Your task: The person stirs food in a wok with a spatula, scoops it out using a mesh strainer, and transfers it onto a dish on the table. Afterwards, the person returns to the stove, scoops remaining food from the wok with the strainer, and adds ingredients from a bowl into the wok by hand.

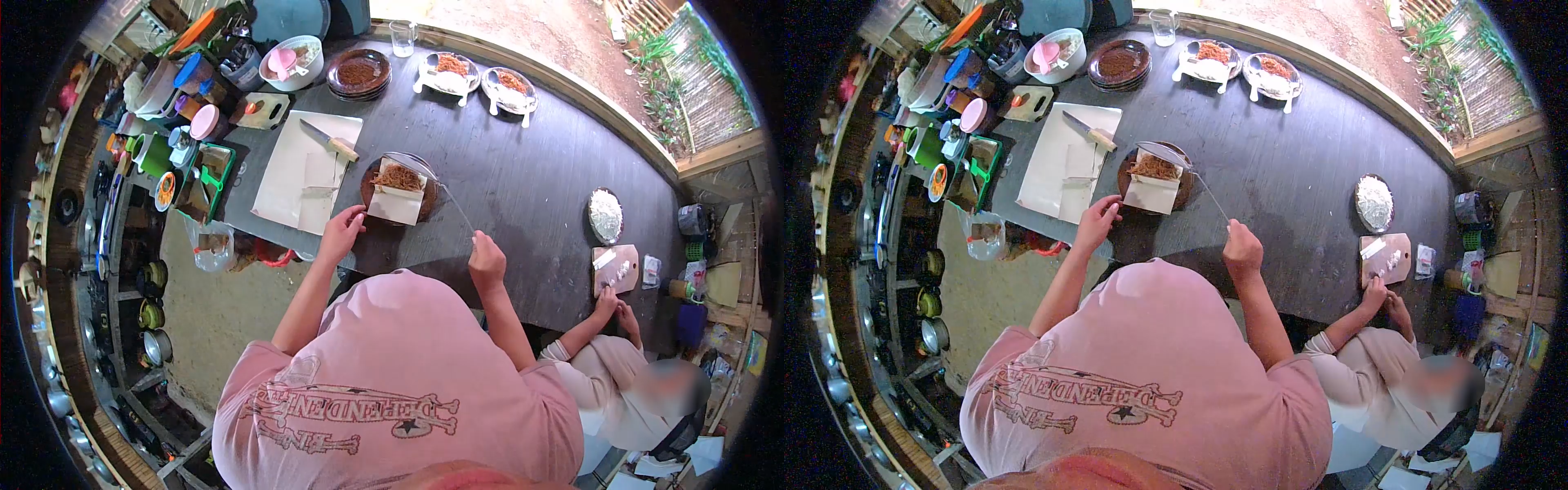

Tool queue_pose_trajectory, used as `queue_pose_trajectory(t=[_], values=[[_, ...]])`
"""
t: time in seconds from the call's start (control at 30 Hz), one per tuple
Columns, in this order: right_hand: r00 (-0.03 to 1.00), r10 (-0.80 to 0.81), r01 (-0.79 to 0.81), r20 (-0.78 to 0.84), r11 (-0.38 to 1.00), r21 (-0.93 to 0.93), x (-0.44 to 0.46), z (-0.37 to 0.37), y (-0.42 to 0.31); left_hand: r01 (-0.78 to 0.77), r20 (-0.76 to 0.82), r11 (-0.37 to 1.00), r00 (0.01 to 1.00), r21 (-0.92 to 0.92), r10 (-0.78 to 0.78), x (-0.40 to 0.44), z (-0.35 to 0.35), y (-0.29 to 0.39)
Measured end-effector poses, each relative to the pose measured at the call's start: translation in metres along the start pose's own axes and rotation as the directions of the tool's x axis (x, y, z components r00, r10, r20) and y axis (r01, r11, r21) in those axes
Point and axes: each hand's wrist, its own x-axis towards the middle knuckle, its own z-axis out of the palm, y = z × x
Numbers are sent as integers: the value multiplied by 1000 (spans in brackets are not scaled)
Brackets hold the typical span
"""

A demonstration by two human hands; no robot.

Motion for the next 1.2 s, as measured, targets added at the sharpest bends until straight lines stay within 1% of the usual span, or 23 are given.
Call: queue_pose_trajectory(t=[0.07,0.5,0.6,0.67,0.8,0.87,1.0,1.07,1.1,1.17,1.2], values=[[1000,12,-12,28,1000,-19,0,-2,-1,-19,-24,1000,1000,11,19,0,-1,0],[1000,18,-18,25,1000,-1,2,-6,-4,-7,-18,1000,1000,7,7,-4,-1,5],[1000,1,-1,-6,1000,8,3,-5,-5,3,-20,1000,1000,-11,-3,-3,-2,1],[1000,4,-3,31,1000,-25,1,-4,-2,-8,1,1000,1000,-26,8,0,-2,-8],[999,23,-22,43,1000,-18,2,-3,-2,-2,-6,1000,1000,-20,1,-4,-4,-1],[999,29,-29,15,1000,8,1,-2,-1,1,-6,1000,1000,-15,-1,-5,-5,1],[998,55,-55,31,998,15,1,-1,0,2,-10,1000,1000,-15,-2,-5,-5,-1],[999,49,-47,-17,996,70,5,-5,-5,8,-15,1000,1000,5,-8,-5,-6,-1],[999,47,-46,-16,996,72,5,-6,-8,9,-17,1000,1000,6,-8,-6,-7,-2],[989,150,-149,0,981,127,8,-11,-12,1,-21,1000,1000,-4,-1,-7,-7,-3],[990,143,-142,3,981,130,11,-15,-15,1,-29,1000,1000,-7,-2,-8,-8,-6]])
